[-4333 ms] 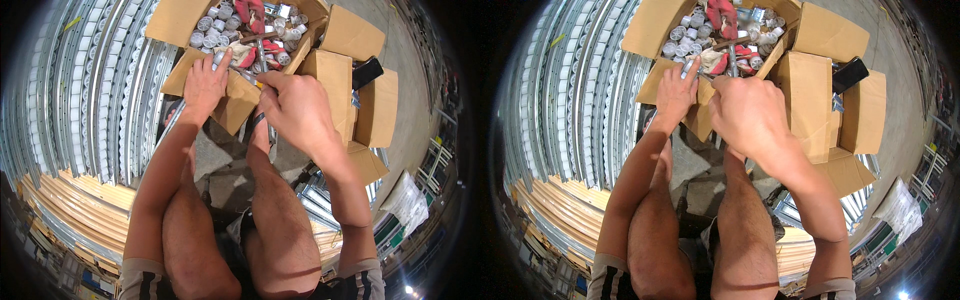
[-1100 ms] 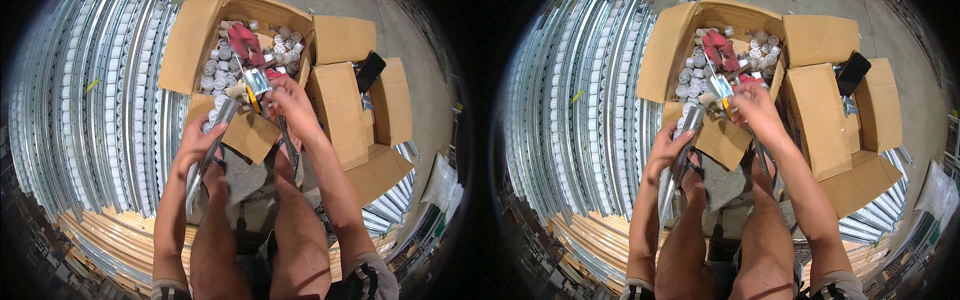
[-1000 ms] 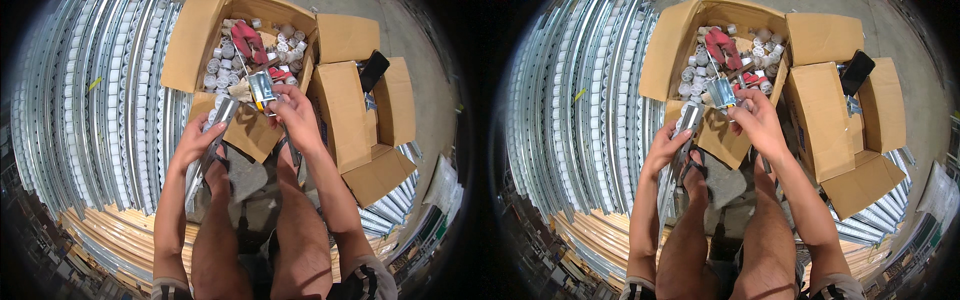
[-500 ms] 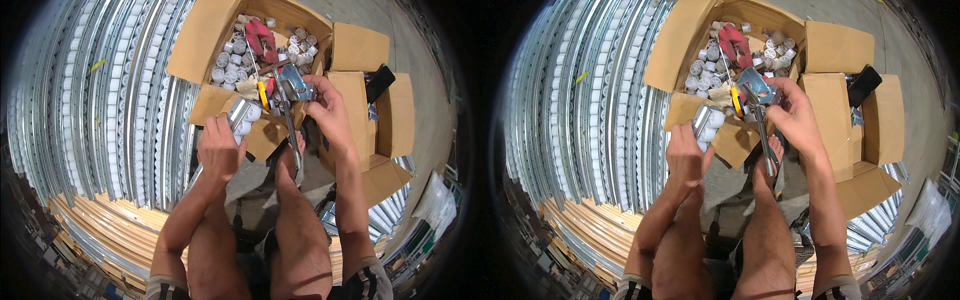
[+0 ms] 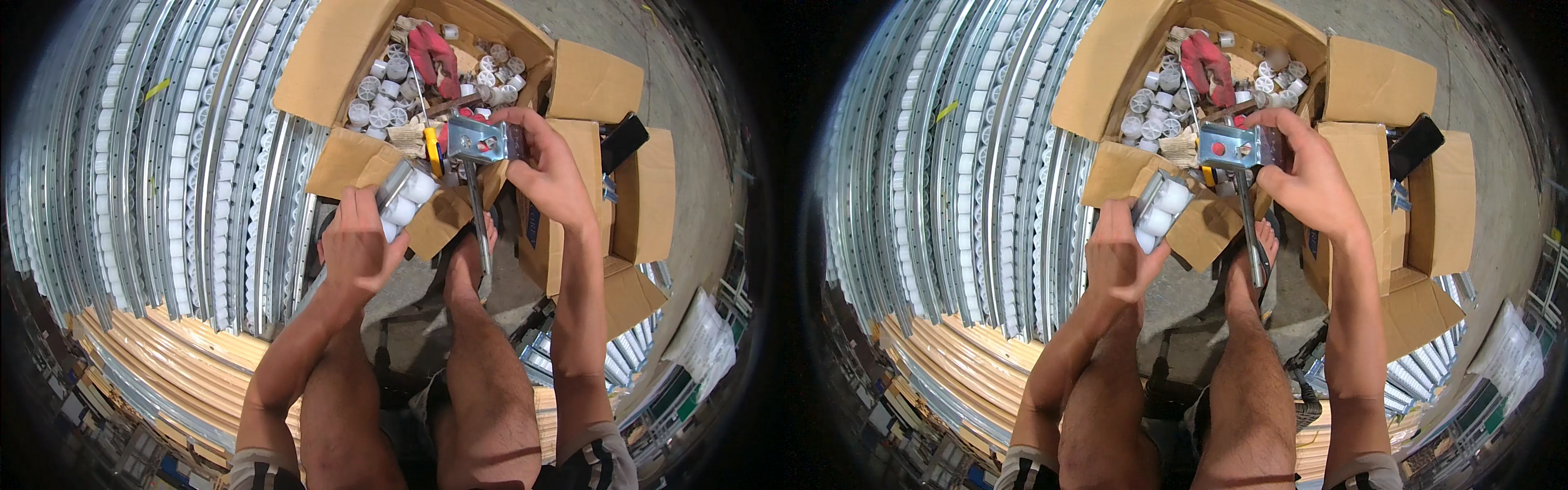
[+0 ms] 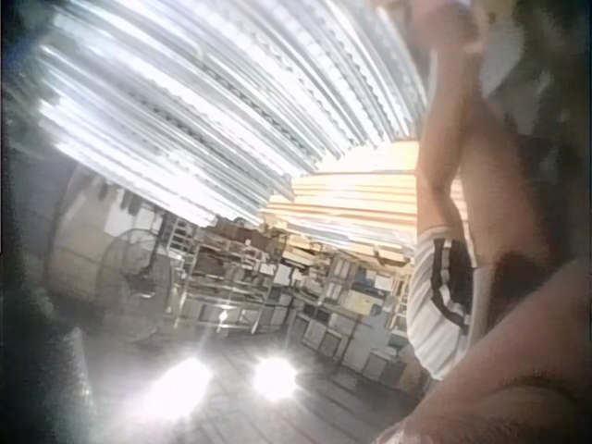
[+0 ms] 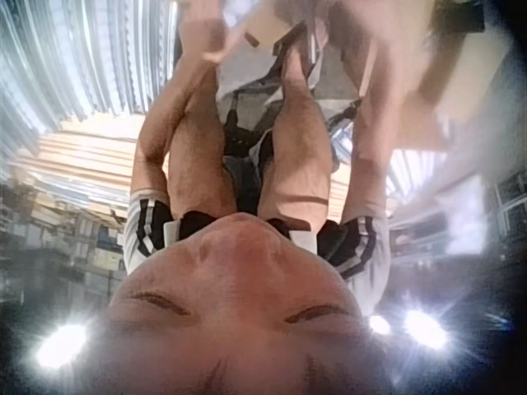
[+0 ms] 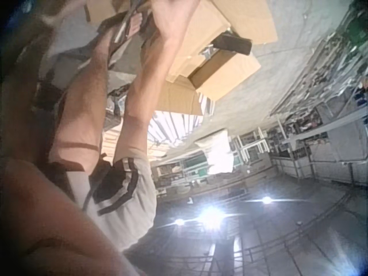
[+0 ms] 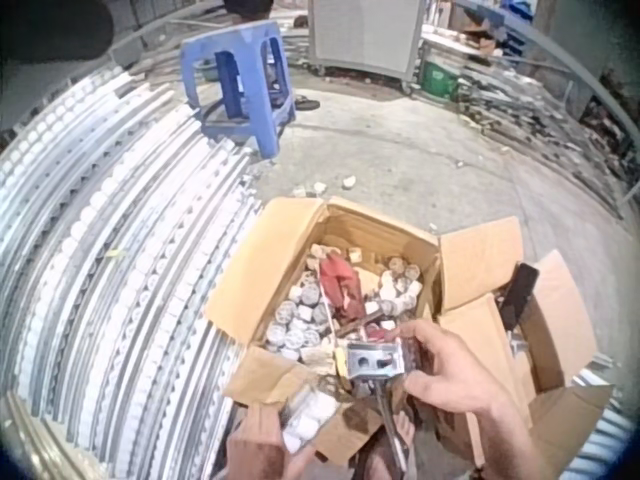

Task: The person assembles metal roller tracks by manually inserting white plastic rollers into metal channels and using a hammer and a metal rod to secure end brackets.

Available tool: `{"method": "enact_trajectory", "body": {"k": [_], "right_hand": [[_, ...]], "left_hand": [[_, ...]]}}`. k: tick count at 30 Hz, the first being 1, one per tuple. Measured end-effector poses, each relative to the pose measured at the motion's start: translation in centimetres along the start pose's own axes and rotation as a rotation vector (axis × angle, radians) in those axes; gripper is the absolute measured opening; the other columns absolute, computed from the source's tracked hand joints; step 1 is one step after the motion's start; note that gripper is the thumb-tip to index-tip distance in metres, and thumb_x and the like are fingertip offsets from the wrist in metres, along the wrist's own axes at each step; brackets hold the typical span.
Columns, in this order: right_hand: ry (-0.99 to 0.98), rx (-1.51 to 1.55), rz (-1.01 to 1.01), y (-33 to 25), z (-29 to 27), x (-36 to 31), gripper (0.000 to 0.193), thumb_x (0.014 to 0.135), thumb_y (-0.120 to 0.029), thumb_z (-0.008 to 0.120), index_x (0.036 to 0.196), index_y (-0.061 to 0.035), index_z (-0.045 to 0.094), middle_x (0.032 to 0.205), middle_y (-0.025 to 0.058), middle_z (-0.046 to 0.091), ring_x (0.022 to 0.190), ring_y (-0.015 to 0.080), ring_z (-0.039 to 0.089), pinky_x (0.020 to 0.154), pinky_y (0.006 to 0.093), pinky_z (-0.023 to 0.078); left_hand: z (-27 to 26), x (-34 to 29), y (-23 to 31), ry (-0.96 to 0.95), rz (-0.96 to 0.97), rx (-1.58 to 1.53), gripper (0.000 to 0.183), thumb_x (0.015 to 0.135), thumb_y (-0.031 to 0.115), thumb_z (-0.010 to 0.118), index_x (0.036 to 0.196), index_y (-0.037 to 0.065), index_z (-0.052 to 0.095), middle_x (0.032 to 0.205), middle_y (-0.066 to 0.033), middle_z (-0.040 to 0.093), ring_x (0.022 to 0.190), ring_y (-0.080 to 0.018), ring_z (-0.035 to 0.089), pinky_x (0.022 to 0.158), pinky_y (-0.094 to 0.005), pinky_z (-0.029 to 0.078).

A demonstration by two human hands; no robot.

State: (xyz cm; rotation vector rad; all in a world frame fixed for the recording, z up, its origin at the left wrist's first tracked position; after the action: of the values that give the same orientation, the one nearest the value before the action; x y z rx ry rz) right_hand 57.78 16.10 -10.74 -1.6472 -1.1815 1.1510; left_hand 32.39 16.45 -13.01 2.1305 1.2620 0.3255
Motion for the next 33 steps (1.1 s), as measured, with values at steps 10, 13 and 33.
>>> {"method": "enact_trajectory", "body": {"k": [10,13,33], "right_hand": [[-0.067,0.012,-0.121,-5.4,2.9,2.5,0.045,0.074,-0.005,0.066,0.118,0.0042,0.064,0.092,0.0074,0.065,0.081,0.0127,0.059,0.072,0.0286,0.05],[-0.202,-0.318,-0.238,-6.1,4.5,2.9,0.046,0.072,-0.006,0.067,0.117,0.0025,0.065,0.091,0.0119,0.066,0.081,0.0182,0.062,0.075,0.0321,0.052],[-0.216,-0.728,-0.517,-8.1,6.9,3.2,0.041,0.069,-0.001,0.065,0.11,-0.0035,0.069,0.096,0.0153,0.065,0.093,0.0371,0.067,0.079,0.0471,0.054]], "left_hand": [[0.9,-0.5,1.4,0.041,0.038,0.137,0.057,0.074,0.017,0.083,0.115,-0.004,0.051,0.102,-0.0226,0.054,0.087,-0.042,0.061,0.07,-0.0494,0.051],[1.0,-0.5,1.3,0.019,0.024,0.127,0.058,0.073,0.018,0.083,0.116,-0.004,0.05,0.103,-0.0217,0.054,0.088,-0.0421,0.061,0.069,-0.0502,0.051],[1.7,-0.5,1.3,-0.051,-0.052,0.138,0.054,0.074,0.018,0.083,0.114,0.0,0.052,0.106,-0.0186,0.053,0.095,-0.0393,0.061,0.076,-0.0489,0.052]]}}
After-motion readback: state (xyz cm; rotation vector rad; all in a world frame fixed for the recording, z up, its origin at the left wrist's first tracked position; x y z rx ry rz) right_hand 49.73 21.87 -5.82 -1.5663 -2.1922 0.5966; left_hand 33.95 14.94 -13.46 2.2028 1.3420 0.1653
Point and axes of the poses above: each hand's wrist, its own x-axis towards the middle knuckle, its own z-axis out of the palm, y = z × x, the point moved 7 cm from there along x, towards the middle knuckle
